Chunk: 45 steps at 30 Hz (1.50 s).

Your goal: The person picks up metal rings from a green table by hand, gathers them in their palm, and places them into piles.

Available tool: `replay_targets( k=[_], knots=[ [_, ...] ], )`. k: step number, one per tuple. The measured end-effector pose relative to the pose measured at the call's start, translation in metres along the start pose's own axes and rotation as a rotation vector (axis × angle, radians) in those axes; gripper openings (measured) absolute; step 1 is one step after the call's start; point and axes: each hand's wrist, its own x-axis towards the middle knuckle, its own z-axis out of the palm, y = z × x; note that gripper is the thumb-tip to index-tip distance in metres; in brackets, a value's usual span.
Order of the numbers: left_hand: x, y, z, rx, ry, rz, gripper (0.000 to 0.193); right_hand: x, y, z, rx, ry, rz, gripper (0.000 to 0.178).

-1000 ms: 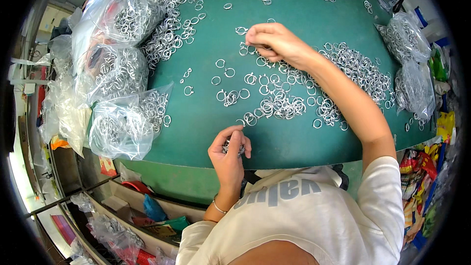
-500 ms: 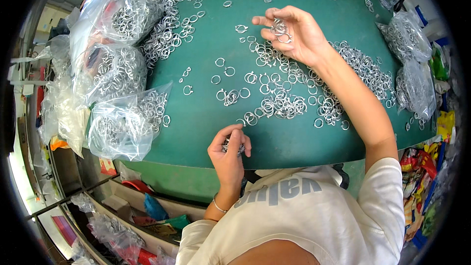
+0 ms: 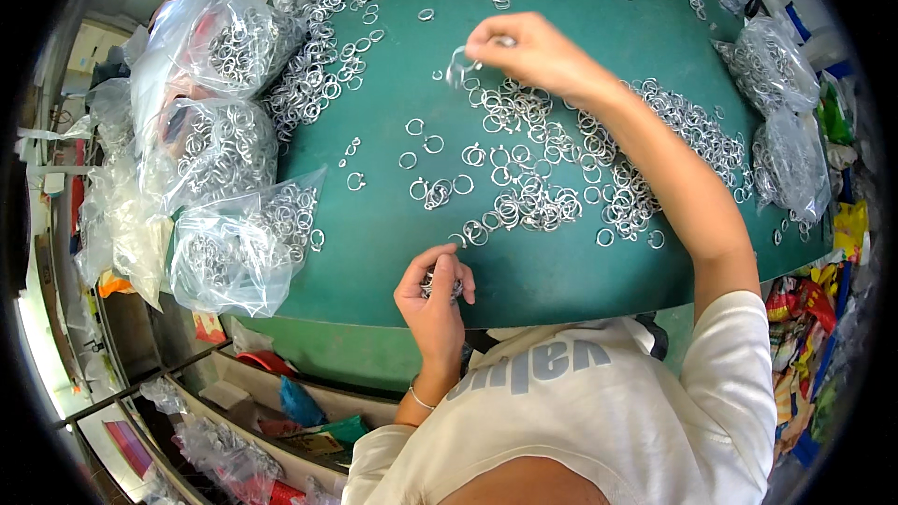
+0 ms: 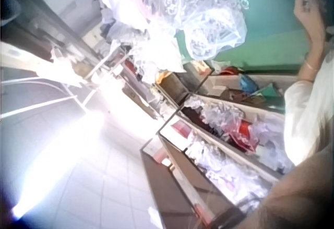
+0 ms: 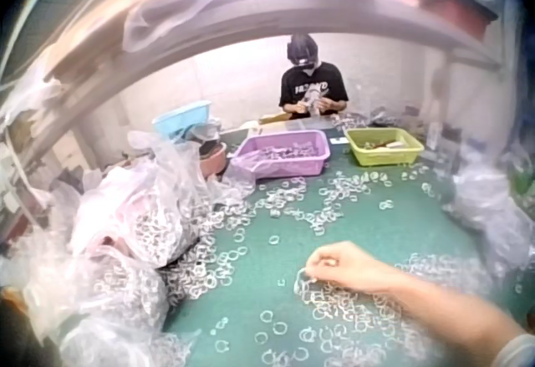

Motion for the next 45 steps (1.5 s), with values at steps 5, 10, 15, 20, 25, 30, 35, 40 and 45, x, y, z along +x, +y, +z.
replay_targets(
  k=[5, 10, 15, 20, 25, 30, 35, 40, 45],
  knots=[
    [0.002, 0.001, 0.007, -0.012, -0.052, -0.002, 0.013, -0.007, 0.065, -0.041, -0.623, 0.005, -0.348, 0.015],
    [0.001, -0.001, 0.006, -0.027, -0.048, 0.01, 0.013, -0.033, 0.009, -0.07, 0.665, -0.267, 0.093, 0.017],
    [0.001, 0.001, 0.005, 0.015, -0.068, 0.015, 0.015, -0.038, 0.038, -0.05, -0.61, 0.07, -0.124, 0.019],
    [0.002, 0.006, 0.009, 0.091, -0.116, -0.046, 0.018, -0.051, 0.029, -0.047, -0.365, 0.004, -0.267, 0.017],
    [-0.001, 0.003, 0.008, 0.222, -0.304, -0.103, 0.026, -0.059, 0.014, -0.021, -0.678, 0.284, -0.084, 0.013],
    [-0.005, 0.004, 0.019, 0.488, -0.309, -0.129, 0.042, -0.064, 0.035, 0.028, -0.886, -0.031, -0.341, 0.02],
    [0.008, 0.008, 0.005, 0.527, -0.191, -0.014, 0.049, -0.058, 0.037, 0.014, -0.375, 0.083, -0.286, 0.011],
    [0.01, 0.012, 0.004, 0.25, -0.266, -0.114, 0.04, -0.076, 0.015, -0.002, 0.591, -0.175, 0.354, 0.007],
    [0.007, 0.011, 0.021, 0.108, -0.289, -0.12, 0.028, -0.107, 0.01, 0.034, -0.037, -0.105, -0.103, 0.011]
  ],
)
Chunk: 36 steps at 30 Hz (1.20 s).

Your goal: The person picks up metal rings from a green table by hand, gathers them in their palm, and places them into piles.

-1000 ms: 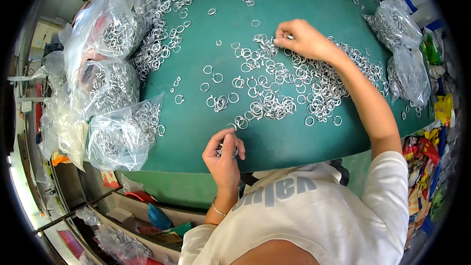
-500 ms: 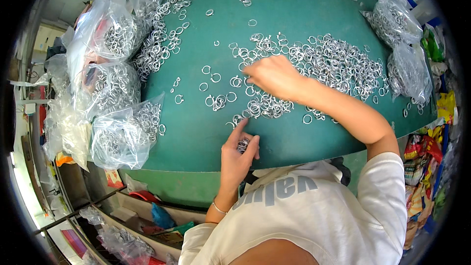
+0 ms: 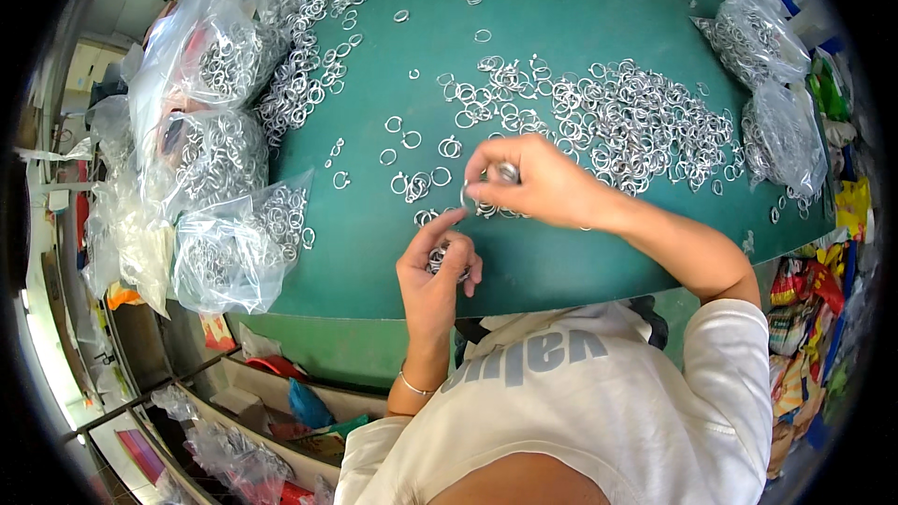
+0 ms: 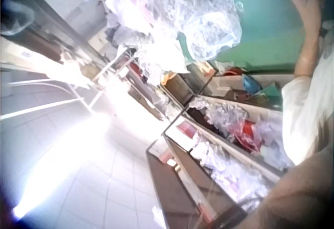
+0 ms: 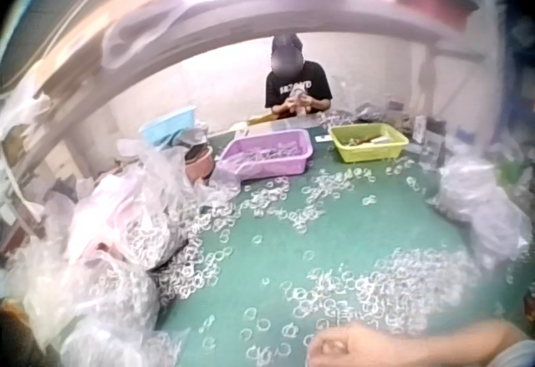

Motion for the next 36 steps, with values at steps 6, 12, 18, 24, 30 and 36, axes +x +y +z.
replay_targets(
  k=[6, 12, 18, 24, 30, 36],
  knots=[
    [-0.001, -0.001, 0.002, 0.044, 0.116, 0.101, 0.015, -0.01, -0.025, 0.006, -0.126, -0.047, -0.073, 0.02],
    [-0.011, 0.009, -0.014, -0.184, 0.18, 0.081, 0.015, -0.001, 0.014, -0.007, -0.851, 0.192, -0.06, 0.027],
    [-0.033, 0.057, -0.068, 0.187, 0.656, 0.439, 0.017, -0.005, 0.027, 0.0, -0.801, 0.151, -0.137, 0.014],
    [-0.041, 0.079, -0.102, -0.313, 0.544, 0.38, 0.018, -0.004, 0.022, 0.001, -0.782, 0.156, -0.061, 0.008],
    [-0.042, 0.074, -0.092, -0.312, 0.486, 0.332, 0.019, -0.004, 0.025, 0.001, -0.753, 0.174, -0.076, 0.009],
    [-0.045, 0.073, -0.089, -0.271, 0.426, 0.354, 0.018, -0.004, 0.028, 0.001, -0.748, 0.167, -0.078, 0.009]
  ],
)
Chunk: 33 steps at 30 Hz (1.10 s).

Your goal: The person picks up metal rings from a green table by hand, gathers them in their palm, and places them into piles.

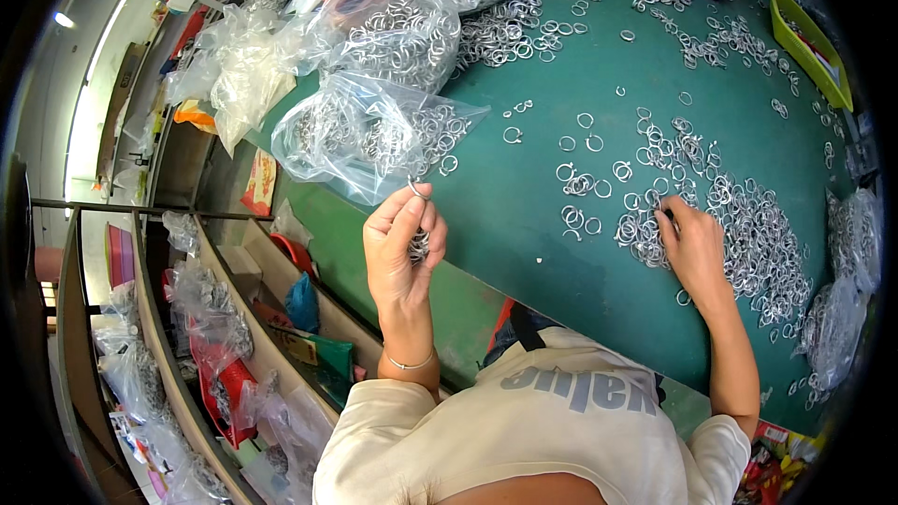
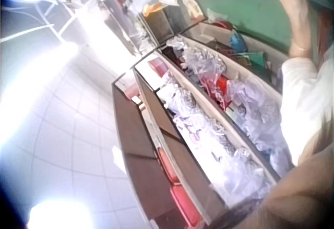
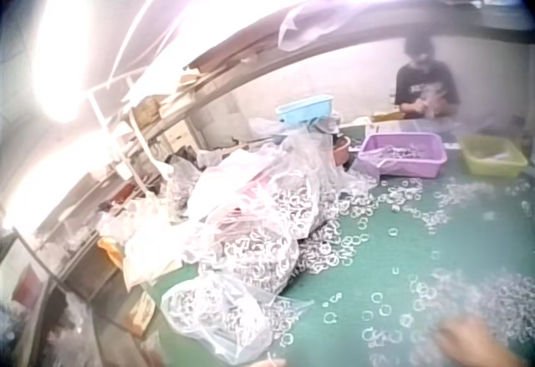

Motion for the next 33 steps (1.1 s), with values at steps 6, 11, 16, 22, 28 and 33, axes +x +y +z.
replay_targets(
  k=[6, 11, 16, 22, 28, 33],
  knots=[
    [-0.002, -0.002, 0.0, 0.007, -0.071, 0.007, 0.017, -0.001, 0.001, 0.001, 0.013, 0.003, 0.001, 0.009],
    [-0.001, -0.004, -0.001, -0.069, -0.211, -0.05, 0.017, -0.001, 0.0, 0.001, 0.033, 0.014, -0.01, 0.009],
    [-0.002, -0.007, 0.002, -0.092, -0.256, -0.088, 0.016, -0.001, 0.003, 0.003, 0.042, 0.018, -0.018, 0.009],
    [-0.005, -0.008, 0.006, -0.025, -0.292, -0.064, 0.016, -0.003, 0.004, 0.003, 0.038, 0.037, -0.031, 0.01],
    [0.0, -0.015, 0.009, -0.231, -0.426, -0.265, 0.016, -0.007, -0.037, -0.016, 0.27, -0.095, -0.115, 0.021],
    [-0.001, -0.03, 0.023, -0.359, -0.518, -0.462, 0.017, 0.005, -0.085, -0.038, 0.719, -0.329, -0.139, 0.017]
  ],
)
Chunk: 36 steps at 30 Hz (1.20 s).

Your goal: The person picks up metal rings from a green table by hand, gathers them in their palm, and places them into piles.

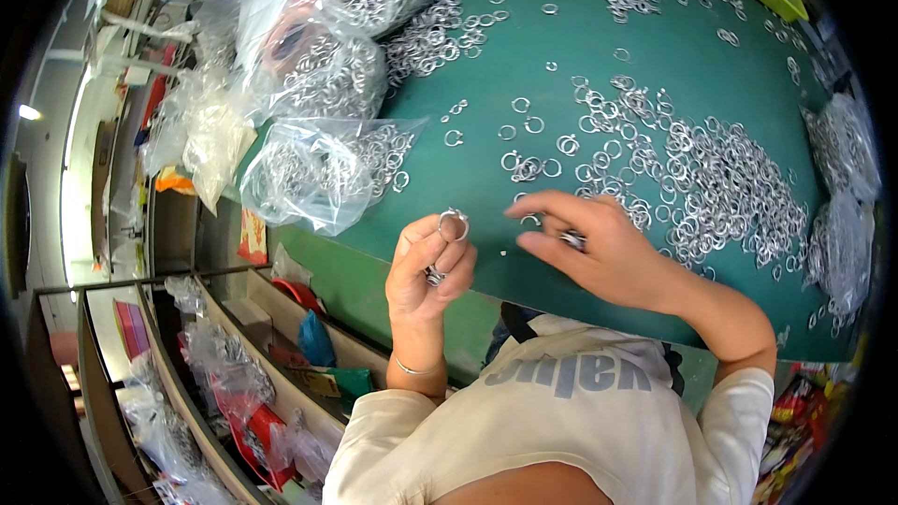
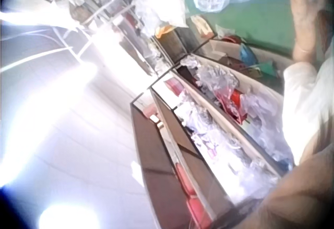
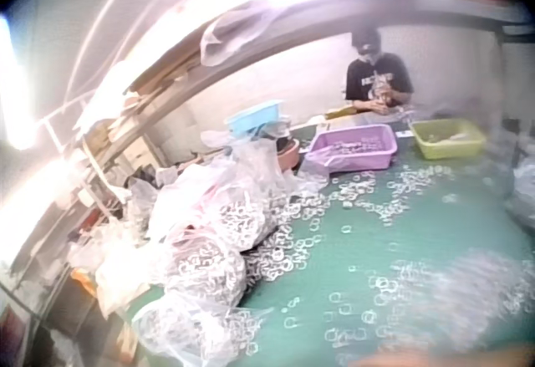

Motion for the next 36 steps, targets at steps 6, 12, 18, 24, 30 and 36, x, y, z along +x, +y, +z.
replay_targets(
  k=[6, 12, 18, 24, 30, 36],
  knots=[
    [0.016, -0.018, 0.006, 0.032, 0.058, -0.088, 0.016, 0.011, 0.002, 0.005, 0.359, -0.016, 0.08, 0.015],
    [0.025, -0.03, 0.002, 0.243, 0.329, -0.016, 0.021, 0.021, 0.032, -0.015, 0.441, 0.001, 0.332, 0.015],
    [0.022, -0.04, -0.016, 0.177, 0.454, -0.012, 0.021, 0.115, 0.04, -0.109, 0.558, 0.373, 0.218, 0.021],
    [0.036, -0.044, -0.014, 0.179, 0.447, 0.014, 0.021, 0.156, 0.059, -0.161, 0.33, 0.648, 0.18, 0.03],
    [0.025, -0.047, -0.02, 0.228, 0.48, 0.046, 0.02, 0.064, 0.081, -0.11, 0.624, 0.129, 0.32, 0.029],
    [0.032, -0.058, -0.012, 0.321, 0.431, 0.031, 0.018, -0.02, 0.102, -0.061, -0.798, 0.397, -0.06, 0.03]
  ],
)
